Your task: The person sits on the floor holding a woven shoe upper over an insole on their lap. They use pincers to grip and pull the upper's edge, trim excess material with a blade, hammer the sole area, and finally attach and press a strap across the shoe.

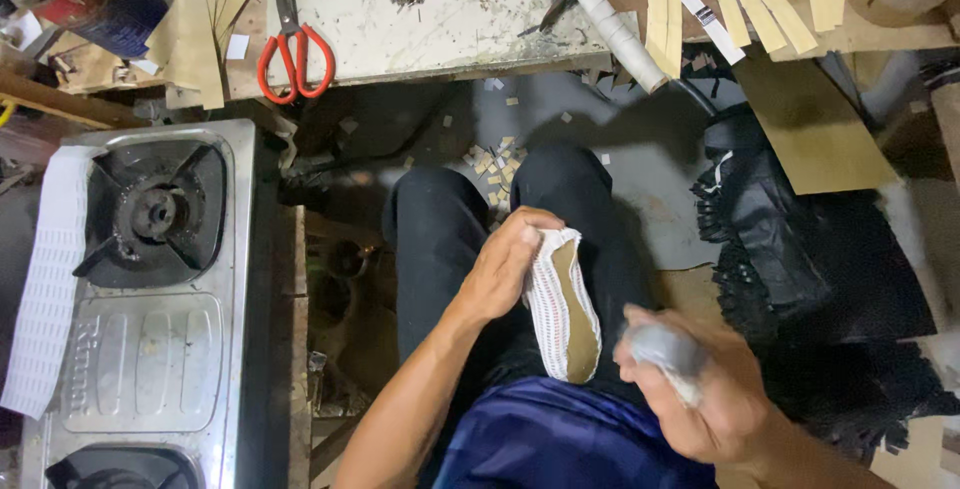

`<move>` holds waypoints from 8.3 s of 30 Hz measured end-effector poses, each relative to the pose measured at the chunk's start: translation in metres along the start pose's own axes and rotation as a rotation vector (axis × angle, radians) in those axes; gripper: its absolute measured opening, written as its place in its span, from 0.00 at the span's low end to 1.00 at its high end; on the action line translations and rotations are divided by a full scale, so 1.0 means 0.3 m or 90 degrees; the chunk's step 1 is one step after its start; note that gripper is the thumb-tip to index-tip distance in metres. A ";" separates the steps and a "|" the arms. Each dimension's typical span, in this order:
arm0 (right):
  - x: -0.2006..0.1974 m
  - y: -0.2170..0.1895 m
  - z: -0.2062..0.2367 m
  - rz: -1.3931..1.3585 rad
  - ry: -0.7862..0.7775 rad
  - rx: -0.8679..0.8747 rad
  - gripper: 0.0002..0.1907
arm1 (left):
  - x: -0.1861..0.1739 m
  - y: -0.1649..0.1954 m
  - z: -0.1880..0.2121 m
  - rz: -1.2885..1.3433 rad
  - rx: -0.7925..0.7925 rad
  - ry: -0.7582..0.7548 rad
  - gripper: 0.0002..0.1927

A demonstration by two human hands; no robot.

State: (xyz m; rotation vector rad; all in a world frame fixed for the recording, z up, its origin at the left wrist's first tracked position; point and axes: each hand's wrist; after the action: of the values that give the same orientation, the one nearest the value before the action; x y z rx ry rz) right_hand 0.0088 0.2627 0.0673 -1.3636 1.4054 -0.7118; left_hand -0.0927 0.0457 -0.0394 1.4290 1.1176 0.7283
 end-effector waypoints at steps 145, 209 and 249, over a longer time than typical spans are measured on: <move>0.396 0.194 -0.144 0.173 -0.275 0.116 0.27 | -0.195 0.192 0.240 -0.403 0.070 0.276 0.20; 0.493 0.224 -0.529 0.368 -0.258 -0.377 0.13 | -0.315 -0.120 0.198 0.215 -0.202 0.270 0.16; 0.024 0.486 -0.893 0.850 -0.054 -0.137 0.25 | -0.349 -0.124 0.193 -0.182 0.117 0.191 0.23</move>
State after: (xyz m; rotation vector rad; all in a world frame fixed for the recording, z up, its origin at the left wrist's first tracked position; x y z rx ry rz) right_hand -0.2895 0.2224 0.0170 -0.3377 1.9296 0.3849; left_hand -0.0865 -0.0757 -0.0699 1.2985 1.6197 0.6600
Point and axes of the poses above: each hand's wrist, its own z-axis away from the middle knuckle, its own x-axis out of the palm, y = z × x, and after that the axes turned 4 degrees about -z, right-handed
